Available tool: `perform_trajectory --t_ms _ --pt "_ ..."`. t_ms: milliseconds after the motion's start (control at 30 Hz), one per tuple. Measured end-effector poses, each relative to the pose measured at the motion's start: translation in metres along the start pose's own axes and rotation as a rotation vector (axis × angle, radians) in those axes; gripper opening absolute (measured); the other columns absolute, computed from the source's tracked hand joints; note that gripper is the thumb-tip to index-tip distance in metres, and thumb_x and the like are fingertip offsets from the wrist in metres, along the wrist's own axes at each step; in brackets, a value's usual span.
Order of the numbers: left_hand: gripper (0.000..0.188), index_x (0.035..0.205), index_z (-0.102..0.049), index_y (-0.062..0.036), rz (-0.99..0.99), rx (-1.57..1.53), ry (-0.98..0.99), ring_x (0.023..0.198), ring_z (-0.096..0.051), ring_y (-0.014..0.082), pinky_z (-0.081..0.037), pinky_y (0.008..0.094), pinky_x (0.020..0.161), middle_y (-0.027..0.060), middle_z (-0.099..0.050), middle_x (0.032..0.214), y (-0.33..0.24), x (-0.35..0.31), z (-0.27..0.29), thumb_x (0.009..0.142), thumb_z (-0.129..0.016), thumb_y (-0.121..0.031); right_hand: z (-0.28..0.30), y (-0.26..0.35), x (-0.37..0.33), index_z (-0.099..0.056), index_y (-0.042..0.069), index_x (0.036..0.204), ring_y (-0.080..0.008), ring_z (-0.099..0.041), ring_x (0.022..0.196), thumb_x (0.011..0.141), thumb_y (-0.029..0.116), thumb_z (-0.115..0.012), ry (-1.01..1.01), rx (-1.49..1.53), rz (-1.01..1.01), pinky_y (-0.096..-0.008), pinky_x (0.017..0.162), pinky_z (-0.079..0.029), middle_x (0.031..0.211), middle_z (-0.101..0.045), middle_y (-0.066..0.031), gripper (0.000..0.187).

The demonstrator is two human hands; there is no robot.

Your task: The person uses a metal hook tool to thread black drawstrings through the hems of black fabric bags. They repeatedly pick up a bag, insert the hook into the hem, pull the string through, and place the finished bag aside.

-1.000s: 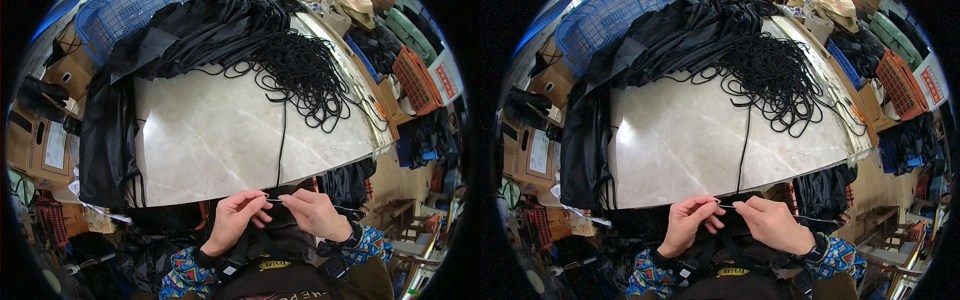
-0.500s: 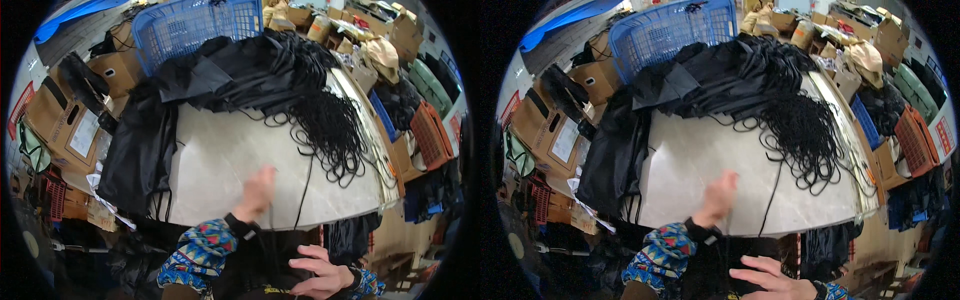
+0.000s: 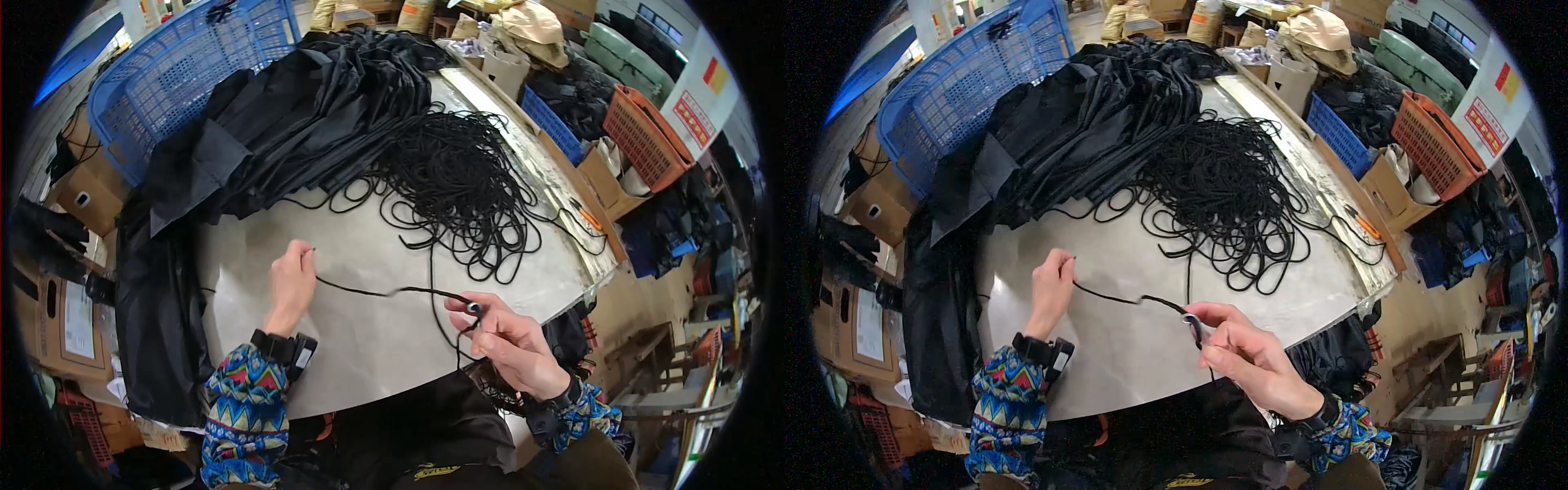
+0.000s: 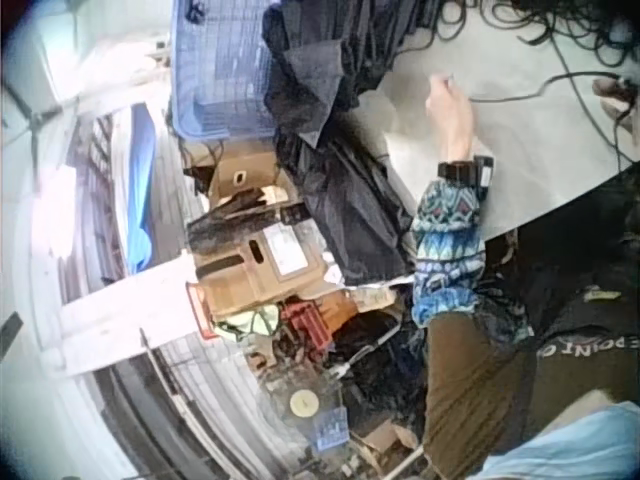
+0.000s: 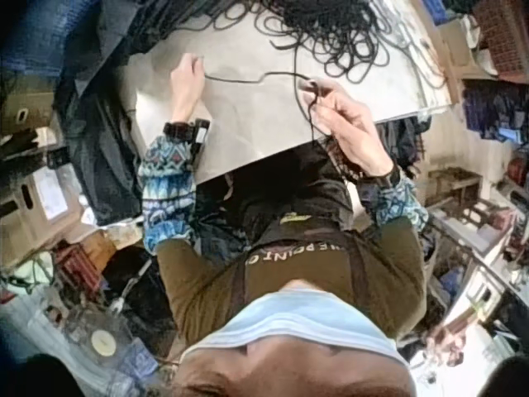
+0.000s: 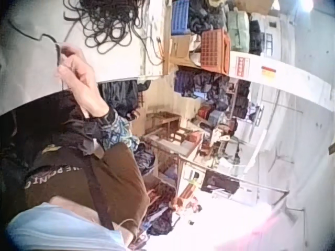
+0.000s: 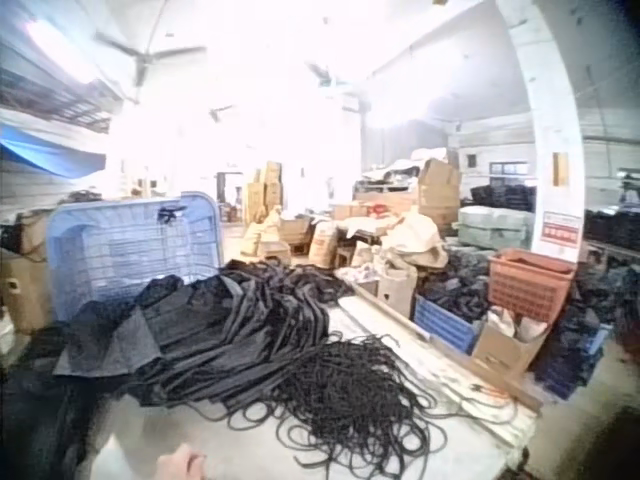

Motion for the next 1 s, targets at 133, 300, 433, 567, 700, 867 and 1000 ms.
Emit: perform_trajectory --t_ms 133,300,433,567,700,867,1000 --pt "0.031 0.118 -0.052 -0.0032 -0.225 -0.348 0.142 0.097 -0.060 0.0289 -0.045 0.0380 0.084 0.0155 -0.059 0.111 -0.078 -0.044 -0.002 0.091 -0.054 -0.020 0.012 -0.001 0.005 -0.059 0.004 0.079 -0.0221 -0.043 0.116 0.087 0.013 -0.062 -0.090 -0.443 0.143 -0.0352 0.099 -0.033 0.129 -0.045 -0.0154 0.012" --pt "0.035 0.123 -0.050 -0.0005 -0.099 -1.167 0.560 0.086 -0.052 0.0076 -0.043 0.0237 0.078 0.0008 -0.057 0.100 -0.163 -0.117 -0.033 0.095 -0.053 -0.022 0.003 0.003 0.004 -0.059 0.003 0.080 -0.0282 -0.047 0.111 0.082 0.010 -0.064 -0.138 -0.784 0.276 -0.0353 0.095 -0.036 0.121 -0.052 -0.0154 0.009" --pt "0.019 0.100 -0.061 -0.0041 0.145 -1.086 0.830 0.073 -0.044 0.0020 -0.038 0.0190 0.063 -0.0054 -0.053 0.079 -0.137 -0.141 -0.058 0.096 -0.050 -0.019 0.008 -0.005 -0.003 -0.052 0.004 0.082 -0.0217 -0.053 0.096 0.089 0.013 -0.057 -0.231 -0.048 0.236 -0.0347 0.084 -0.042 0.101 -0.056 -0.0118 0.013" --pt "0.028 0.106 -0.059 -0.0042 -0.400 -0.716 0.868 0.090 -0.057 0.0199 -0.045 0.0307 0.080 0.0069 -0.062 0.098 -0.139 -0.147 -0.060 0.091 -0.057 -0.028 -0.001 -0.022 -0.007 -0.046 0.006 0.084 -0.0094 -0.028 0.036 0.092 0.029 -0.056 -0.114 0.353 -0.244 -0.0238 0.034 -0.025 0.055 -0.041 -0.0008 0.026" --pt "0.042 0.119 -0.054 -0.0022 -0.614 -0.089 0.145 0.112 -0.051 0.0311 -0.041 0.0412 0.095 0.0164 -0.055 0.119 -0.089 -0.018 0.050 0.082 -0.062 -0.022 0.015 0.009 -0.011 -0.048 0.004 0.075 -0.0132 -0.041 0.051 0.091 0.022 -0.057 0.009 0.035 0.095 -0.0231 0.045 -0.032 0.062 -0.047 -0.0080 0.026" --pt "0.017 0.090 -0.063 -0.0044 -0.388 0.795 -0.655 0.107 -0.052 0.0320 -0.032 0.0481 0.101 0.0150 -0.061 0.100 0.004 0.101 0.152 0.076 -0.053 -0.006 -0.009 0.031 -0.020 -0.062 0.005 0.060 -0.0334 -0.050 0.103 0.073 0.023 -0.065 0.184 -0.303 0.259 -0.0447 0.100 -0.025 0.102 -0.060 -0.0205 0.022" --pt "0.026 0.093 -0.062 -0.0037 -0.604 0.466 -0.410 0.097 -0.059 0.0315 -0.037 0.0502 0.098 0.0120 -0.065 0.097 -0.044 0.050 0.123 0.071 -0.050 0.004 0.008 0.021 -0.031 -0.067 0.002 0.078 -0.0456 -0.040 0.126 0.077 0.019 -0.063 0.409 -0.045 0.174 -0.0502 0.109 -0.002 0.124 -0.053 -0.0281 0.017"
Point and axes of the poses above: each hand's wrist, its own x-axis towards the middle knuckle, its own z-axis out of the back of the hand, y = z × x, the point moved 7 cm from there along x, towards the middle knuckle
